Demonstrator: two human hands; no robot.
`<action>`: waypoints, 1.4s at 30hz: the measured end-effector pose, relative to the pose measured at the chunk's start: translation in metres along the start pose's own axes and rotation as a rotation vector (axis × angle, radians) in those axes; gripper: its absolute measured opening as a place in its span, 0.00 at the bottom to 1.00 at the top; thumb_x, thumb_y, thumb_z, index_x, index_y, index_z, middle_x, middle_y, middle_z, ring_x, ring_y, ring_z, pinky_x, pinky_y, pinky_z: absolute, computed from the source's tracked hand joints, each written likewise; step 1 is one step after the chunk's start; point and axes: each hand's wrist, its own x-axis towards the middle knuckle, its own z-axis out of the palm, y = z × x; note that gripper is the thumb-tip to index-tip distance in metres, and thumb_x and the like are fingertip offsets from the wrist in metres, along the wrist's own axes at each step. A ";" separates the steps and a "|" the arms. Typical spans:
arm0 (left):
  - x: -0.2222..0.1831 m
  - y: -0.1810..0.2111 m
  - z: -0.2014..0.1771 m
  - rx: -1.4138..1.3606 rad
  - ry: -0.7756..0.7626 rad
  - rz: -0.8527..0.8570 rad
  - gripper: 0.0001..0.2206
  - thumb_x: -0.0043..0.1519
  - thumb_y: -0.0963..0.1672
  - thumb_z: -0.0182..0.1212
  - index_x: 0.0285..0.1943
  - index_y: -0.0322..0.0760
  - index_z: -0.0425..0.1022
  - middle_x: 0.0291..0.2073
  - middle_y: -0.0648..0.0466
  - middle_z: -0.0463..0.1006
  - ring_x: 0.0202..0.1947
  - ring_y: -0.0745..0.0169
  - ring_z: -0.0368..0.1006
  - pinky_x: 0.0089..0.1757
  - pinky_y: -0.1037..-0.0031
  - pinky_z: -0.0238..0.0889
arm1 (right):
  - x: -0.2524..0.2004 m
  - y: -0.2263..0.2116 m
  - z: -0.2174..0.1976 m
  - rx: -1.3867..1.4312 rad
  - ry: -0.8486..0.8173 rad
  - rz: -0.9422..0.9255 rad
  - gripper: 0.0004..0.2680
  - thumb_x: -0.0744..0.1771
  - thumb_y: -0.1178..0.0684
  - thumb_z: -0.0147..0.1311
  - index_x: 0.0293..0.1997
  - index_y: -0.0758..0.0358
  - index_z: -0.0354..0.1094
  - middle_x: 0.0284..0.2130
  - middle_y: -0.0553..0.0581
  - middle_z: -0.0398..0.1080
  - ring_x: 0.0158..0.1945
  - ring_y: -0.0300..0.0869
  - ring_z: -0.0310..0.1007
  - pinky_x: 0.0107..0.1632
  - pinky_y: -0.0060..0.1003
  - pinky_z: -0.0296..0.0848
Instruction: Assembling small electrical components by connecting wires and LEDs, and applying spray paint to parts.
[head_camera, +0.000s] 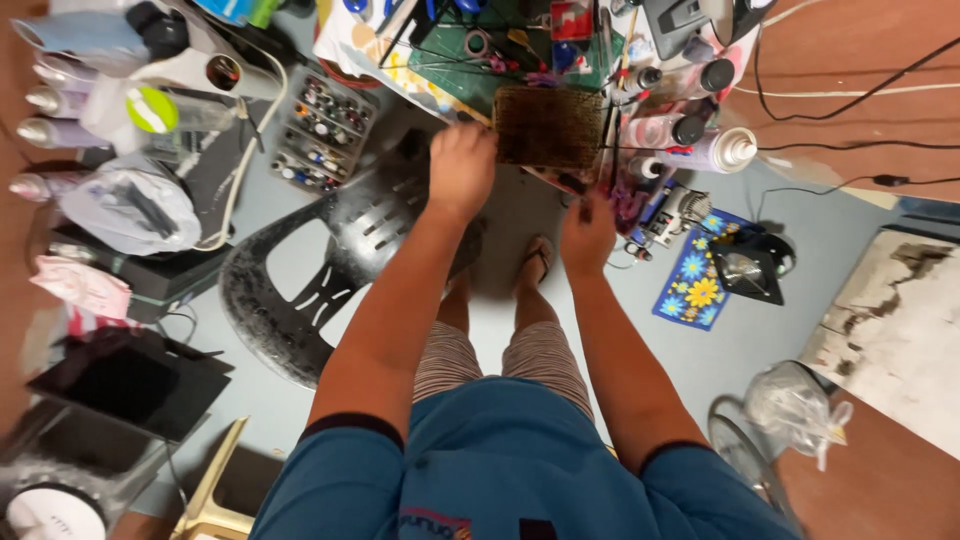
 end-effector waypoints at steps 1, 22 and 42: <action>0.014 -0.009 -0.008 0.008 -0.001 0.006 0.07 0.62 0.49 0.61 0.46 0.52 0.78 0.48 0.61 0.74 0.54 0.56 0.68 0.48 0.59 0.61 | -0.015 -0.002 -0.011 0.008 0.003 0.005 0.07 0.64 0.60 0.65 0.44 0.66 0.75 0.31 0.67 0.75 0.34 0.58 0.78 0.33 0.42 0.79; 0.110 -0.075 -0.001 0.362 -0.177 0.288 0.02 0.54 0.44 0.58 0.33 0.47 0.75 0.32 0.55 0.71 0.34 0.50 0.65 0.37 0.61 0.56 | -0.119 0.050 -0.141 -0.101 -0.942 0.662 0.14 0.69 0.48 0.46 0.58 0.61 0.72 0.51 0.55 0.77 0.51 0.49 0.76 0.52 0.47 0.74; 0.138 -0.085 -0.053 0.385 -0.174 0.579 0.05 0.57 0.38 0.54 0.40 0.38 0.70 0.35 0.49 0.65 0.32 0.50 0.62 0.39 0.63 0.58 | -0.099 0.058 -0.137 -0.121 -1.000 0.634 0.14 0.69 0.48 0.46 0.57 0.60 0.72 0.49 0.55 0.77 0.48 0.49 0.76 0.49 0.47 0.74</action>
